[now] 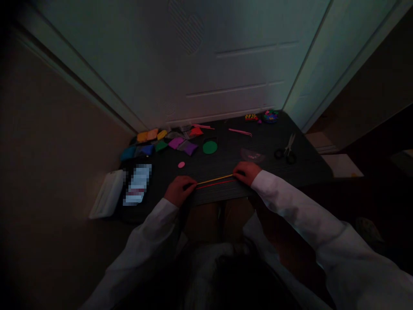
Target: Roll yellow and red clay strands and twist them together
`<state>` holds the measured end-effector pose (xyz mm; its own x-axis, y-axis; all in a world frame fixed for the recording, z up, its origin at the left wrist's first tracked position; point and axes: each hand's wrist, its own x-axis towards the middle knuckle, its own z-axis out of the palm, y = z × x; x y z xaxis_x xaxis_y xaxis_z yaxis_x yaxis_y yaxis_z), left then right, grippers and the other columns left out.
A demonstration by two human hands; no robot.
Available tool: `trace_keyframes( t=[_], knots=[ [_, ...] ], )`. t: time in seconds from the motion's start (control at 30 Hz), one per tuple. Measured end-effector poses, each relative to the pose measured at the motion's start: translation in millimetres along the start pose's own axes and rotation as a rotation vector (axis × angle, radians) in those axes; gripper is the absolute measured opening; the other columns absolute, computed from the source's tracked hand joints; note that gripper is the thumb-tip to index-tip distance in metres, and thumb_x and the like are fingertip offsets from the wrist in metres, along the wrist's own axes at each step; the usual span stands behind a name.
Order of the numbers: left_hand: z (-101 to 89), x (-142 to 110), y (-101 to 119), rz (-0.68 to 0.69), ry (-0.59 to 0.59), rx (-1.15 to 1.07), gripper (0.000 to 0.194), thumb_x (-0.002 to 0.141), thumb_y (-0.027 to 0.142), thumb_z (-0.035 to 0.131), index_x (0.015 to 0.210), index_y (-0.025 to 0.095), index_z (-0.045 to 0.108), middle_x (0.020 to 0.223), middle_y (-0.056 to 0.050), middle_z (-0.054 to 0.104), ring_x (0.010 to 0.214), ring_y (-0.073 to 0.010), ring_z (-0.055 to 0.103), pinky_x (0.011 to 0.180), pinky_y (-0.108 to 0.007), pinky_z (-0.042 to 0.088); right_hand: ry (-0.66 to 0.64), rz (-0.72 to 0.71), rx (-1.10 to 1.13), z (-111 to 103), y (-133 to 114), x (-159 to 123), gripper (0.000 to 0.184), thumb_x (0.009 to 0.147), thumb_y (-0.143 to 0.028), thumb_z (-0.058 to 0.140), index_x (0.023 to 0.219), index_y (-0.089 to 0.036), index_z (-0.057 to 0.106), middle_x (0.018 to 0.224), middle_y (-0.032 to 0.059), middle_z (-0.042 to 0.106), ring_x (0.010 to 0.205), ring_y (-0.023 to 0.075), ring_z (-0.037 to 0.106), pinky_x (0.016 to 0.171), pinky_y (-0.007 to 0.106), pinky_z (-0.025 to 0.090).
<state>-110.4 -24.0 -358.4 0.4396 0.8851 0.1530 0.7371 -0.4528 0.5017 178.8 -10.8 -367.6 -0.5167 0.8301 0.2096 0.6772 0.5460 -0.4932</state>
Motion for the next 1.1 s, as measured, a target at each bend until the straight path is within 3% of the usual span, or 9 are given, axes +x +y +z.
trace_keyframes(
  t=[0.33, 0.57, 0.87, 1.1],
  knots=[
    [1.0, -13, -3, 0.002, 0.072, 0.023, 0.017, 0.073, 0.029, 0.049, 0.082, 0.022, 0.062, 0.086, -0.003, 0.059, 0.086, -0.0151, 0.05, 0.08, -0.032, 0.038, 0.089, -0.025, -0.069, -4, -5, -10, 0.021, 0.076, -0.031, 0.046, 0.086, -0.018, 0.06, 0.086, 0.0072, 0.057, 0.083, 0.0174, 0.052, 0.077, 0.032, 0.042],
    [9.9, -18, 4, -0.031, 0.137, 0.109, 0.017, 0.071, 0.033, 0.052, 0.08, 0.026, 0.063, 0.093, -0.002, 0.057, 0.094, -0.0192, 0.044, 0.084, -0.037, 0.035, 0.152, 0.057, -0.126, 5, -4, -32, 0.021, 0.075, -0.035, 0.048, 0.084, -0.022, 0.062, 0.087, 0.0066, 0.055, 0.082, 0.0186, 0.05, 0.075, 0.034, 0.039],
    [16.0, -10, 9, -0.005, 0.163, 0.087, 0.015, 0.07, 0.031, 0.053, 0.078, 0.025, 0.064, 0.09, -0.003, 0.057, 0.09, -0.0185, 0.044, 0.082, -0.037, 0.036, 0.132, 0.05, -0.202, 16, -15, -20, 0.022, 0.073, -0.038, 0.05, 0.085, -0.025, 0.063, 0.088, 0.0058, 0.055, 0.081, 0.0187, 0.048, 0.072, 0.034, 0.034],
    [12.4, -8, 0, -0.056, 0.209, 0.07, 0.016, 0.072, 0.03, 0.051, 0.08, 0.024, 0.063, 0.089, -0.003, 0.058, 0.089, -0.0169, 0.047, 0.081, -0.035, 0.037, 0.252, 0.077, -0.199, -1, 0, -21, 0.022, 0.075, -0.036, 0.048, 0.084, -0.021, 0.062, 0.088, 0.0058, 0.056, 0.084, 0.0187, 0.05, 0.074, 0.033, 0.036]
  ],
)
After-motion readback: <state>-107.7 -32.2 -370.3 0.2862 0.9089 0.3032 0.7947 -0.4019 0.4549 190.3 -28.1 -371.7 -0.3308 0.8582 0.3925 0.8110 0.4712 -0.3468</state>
